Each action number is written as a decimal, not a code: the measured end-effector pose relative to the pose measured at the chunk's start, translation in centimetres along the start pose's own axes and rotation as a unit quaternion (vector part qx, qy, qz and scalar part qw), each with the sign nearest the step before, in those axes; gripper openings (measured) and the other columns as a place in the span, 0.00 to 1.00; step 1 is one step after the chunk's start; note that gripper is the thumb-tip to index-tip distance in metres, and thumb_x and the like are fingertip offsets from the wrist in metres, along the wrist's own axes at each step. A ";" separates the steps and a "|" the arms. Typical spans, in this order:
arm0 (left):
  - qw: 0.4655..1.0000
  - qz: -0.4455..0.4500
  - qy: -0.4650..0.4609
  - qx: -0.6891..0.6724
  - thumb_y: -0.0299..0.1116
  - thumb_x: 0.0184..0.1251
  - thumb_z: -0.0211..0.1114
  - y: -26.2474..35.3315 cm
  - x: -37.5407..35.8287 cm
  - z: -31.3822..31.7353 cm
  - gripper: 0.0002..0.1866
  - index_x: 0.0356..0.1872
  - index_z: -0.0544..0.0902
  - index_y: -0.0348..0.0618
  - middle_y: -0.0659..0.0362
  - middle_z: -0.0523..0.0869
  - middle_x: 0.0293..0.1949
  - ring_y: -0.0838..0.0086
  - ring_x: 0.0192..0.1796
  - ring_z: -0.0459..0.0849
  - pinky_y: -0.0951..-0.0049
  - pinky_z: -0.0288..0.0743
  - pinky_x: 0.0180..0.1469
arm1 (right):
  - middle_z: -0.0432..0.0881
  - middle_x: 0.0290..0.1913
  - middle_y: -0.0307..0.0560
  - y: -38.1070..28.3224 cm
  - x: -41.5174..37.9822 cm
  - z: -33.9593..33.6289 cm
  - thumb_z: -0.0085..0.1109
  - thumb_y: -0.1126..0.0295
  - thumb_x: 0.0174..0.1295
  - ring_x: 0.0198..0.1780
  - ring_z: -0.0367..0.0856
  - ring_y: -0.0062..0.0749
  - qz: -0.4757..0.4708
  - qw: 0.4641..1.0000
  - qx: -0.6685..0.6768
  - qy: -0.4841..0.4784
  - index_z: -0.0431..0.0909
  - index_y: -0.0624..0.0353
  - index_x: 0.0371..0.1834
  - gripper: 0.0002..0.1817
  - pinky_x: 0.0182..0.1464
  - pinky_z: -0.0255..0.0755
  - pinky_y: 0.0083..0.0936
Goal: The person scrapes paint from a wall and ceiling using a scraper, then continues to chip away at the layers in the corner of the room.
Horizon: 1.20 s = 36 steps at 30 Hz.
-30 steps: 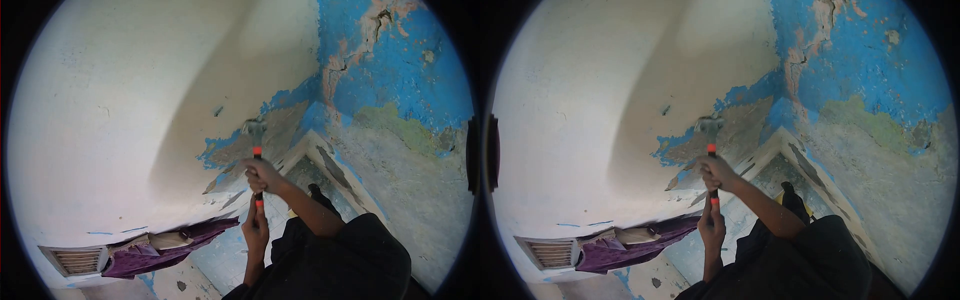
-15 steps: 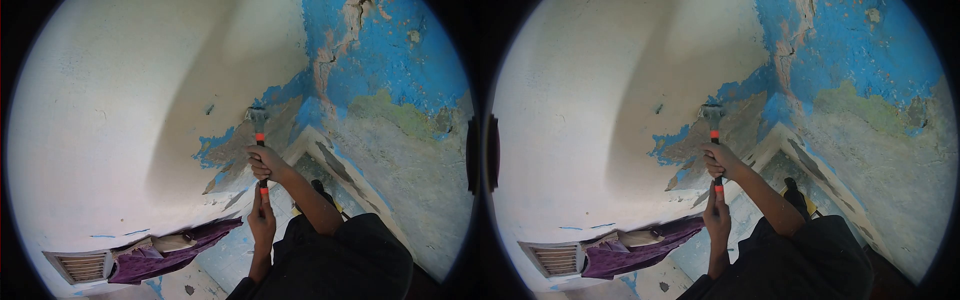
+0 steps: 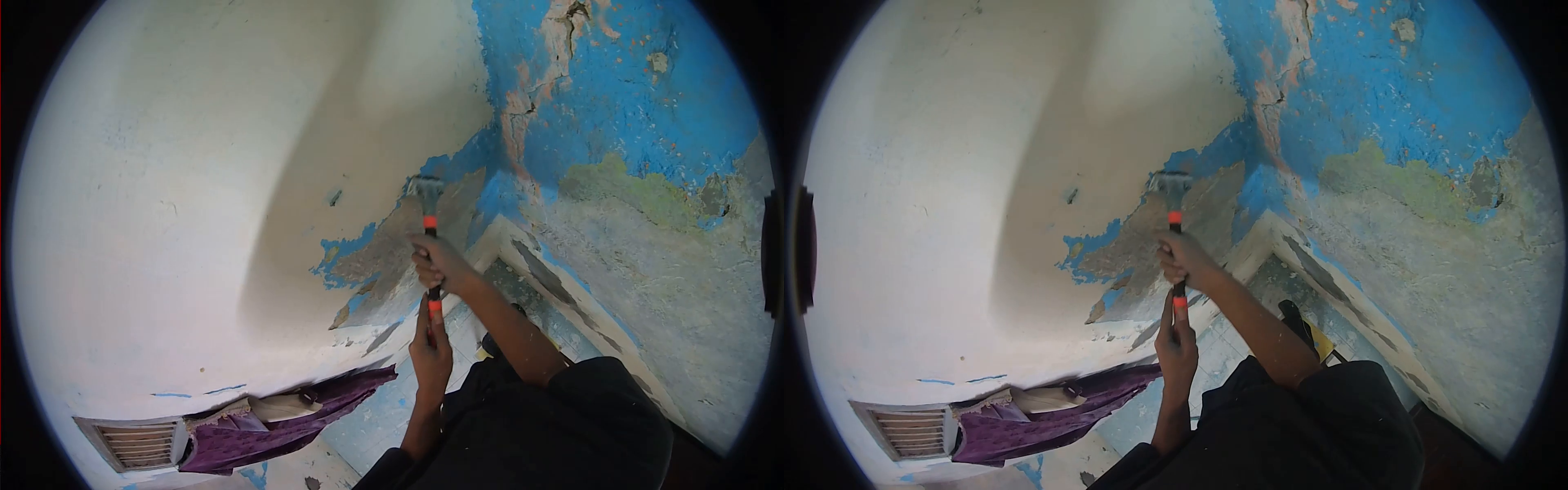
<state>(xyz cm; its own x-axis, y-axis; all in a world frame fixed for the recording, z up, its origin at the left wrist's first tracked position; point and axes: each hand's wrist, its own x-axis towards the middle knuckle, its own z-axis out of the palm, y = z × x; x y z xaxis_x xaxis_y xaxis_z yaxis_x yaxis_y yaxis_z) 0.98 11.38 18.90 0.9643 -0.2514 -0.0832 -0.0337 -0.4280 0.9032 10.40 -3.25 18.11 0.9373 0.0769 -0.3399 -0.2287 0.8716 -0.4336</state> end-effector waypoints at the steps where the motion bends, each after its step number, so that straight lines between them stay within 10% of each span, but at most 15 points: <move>1: 0.999 -0.031 -0.002 -0.031 0.39 0.75 0.54 -1.1 -0.2 -0.2 0.20 0.60 0.75 0.36 0.66 0.69 0.17 0.84 0.18 0.67 0.79 0.61 0.21 | 0.58 0.08 0.30 1.0 0.0 0.1 0.56 0.53 0.67 0.04 0.54 0.17 -0.011 1.000 -0.013 0.026 0.60 0.47 0.16 0.24 0.08 0.51 0.19; 11: 0.948 -0.237 -0.146 -0.153 0.43 0.65 0.64 -14.5 1.9 5.7 0.20 0.18 0.73 0.43 0.60 0.75 0.12 0.77 0.14 0.72 0.73 0.63 0.19 | 0.61 0.10 0.30 7.2 2.8 -6.4 0.55 0.57 0.69 0.09 0.59 0.16 -0.158 0.925 -0.336 0.086 0.62 0.52 0.14 0.25 0.11 0.53 0.22; 36: 0.931 -0.250 -0.011 -0.266 0.35 0.64 0.58 -10.4 2.5 17.1 0.12 0.25 0.75 0.38 0.63 0.76 0.17 0.81 0.18 0.72 0.75 0.63 0.20 | 0.70 0.12 0.45 -0.3 2.2 -9.3 0.54 0.58 0.67 0.16 0.70 0.31 -0.134 0.856 -0.496 0.056 0.71 0.64 0.17 0.23 0.24 0.62 0.36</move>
<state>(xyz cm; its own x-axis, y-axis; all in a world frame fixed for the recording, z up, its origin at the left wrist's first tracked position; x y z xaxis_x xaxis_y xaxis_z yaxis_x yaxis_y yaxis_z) -0.74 0.38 2.09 0.8184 -0.1575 -0.5526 0.5587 -0.0068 0.8294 10.04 -7.83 9.75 0.9728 -0.1558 -0.1715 -0.1728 0.0057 -0.9849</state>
